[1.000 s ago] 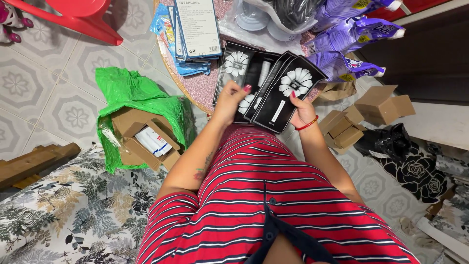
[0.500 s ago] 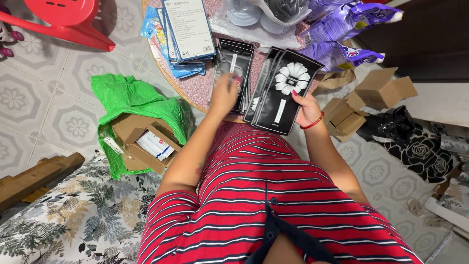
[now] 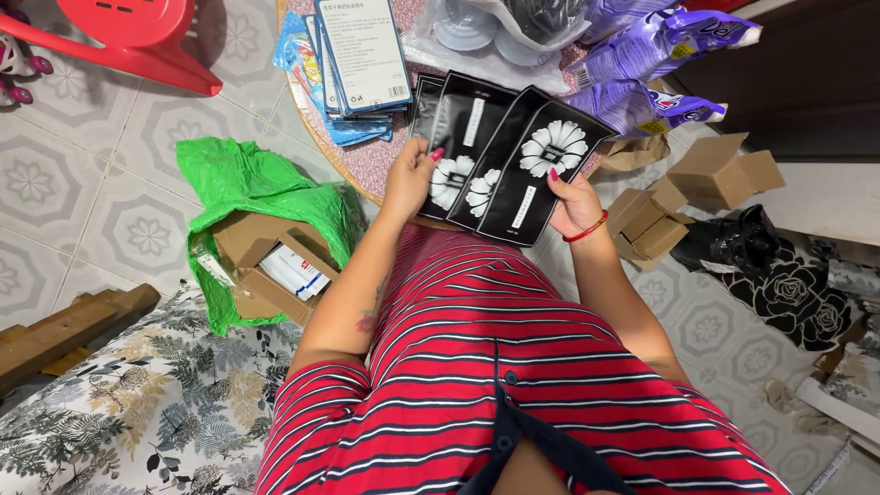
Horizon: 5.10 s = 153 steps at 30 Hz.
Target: The person sits on the floor and opens a small cardboard box, taking out black packets and paper instruction sheets and stacking them on a table. They then use scissors to cut the tape on a larger green-wrapped box, open it, and remove a plastic container and fan parts.
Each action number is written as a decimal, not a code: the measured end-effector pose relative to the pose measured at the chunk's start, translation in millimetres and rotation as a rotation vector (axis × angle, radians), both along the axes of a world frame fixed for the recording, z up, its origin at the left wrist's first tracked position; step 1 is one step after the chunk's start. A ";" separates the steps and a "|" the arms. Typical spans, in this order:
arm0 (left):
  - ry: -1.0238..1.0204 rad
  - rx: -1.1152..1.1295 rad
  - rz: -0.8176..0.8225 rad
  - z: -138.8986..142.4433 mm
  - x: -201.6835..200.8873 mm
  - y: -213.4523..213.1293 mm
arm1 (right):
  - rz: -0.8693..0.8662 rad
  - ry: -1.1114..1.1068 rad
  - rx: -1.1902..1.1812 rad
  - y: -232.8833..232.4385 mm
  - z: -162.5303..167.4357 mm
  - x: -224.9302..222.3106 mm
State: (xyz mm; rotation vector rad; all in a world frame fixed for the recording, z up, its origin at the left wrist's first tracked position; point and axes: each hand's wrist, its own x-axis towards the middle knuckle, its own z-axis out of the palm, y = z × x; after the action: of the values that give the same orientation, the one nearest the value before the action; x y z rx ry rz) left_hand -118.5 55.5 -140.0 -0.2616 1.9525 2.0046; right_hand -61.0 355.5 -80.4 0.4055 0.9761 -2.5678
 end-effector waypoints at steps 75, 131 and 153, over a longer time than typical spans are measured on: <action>0.896 -1.308 -0.429 7.6 -78.7 -27.6 | 0.130 -0.101 -0.193 -61.7 -22.2 -21.1; 0.035 -0.395 0.850 -10.5 263.3 -132.7 | 0.669 0.109 0.961 -193.1 -54.9 42.4; -0.254 -0.591 0.520 -172.8 326.5 -263.1 | 0.713 1.434 1.595 -318.3 -126.8 29.7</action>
State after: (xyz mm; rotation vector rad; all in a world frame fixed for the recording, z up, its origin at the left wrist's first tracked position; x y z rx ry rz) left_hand 208.0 -207.7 -312.7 -1.2053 2.4215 1.4714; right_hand -31.4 37.2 -207.2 -1.3531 2.6637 -0.6045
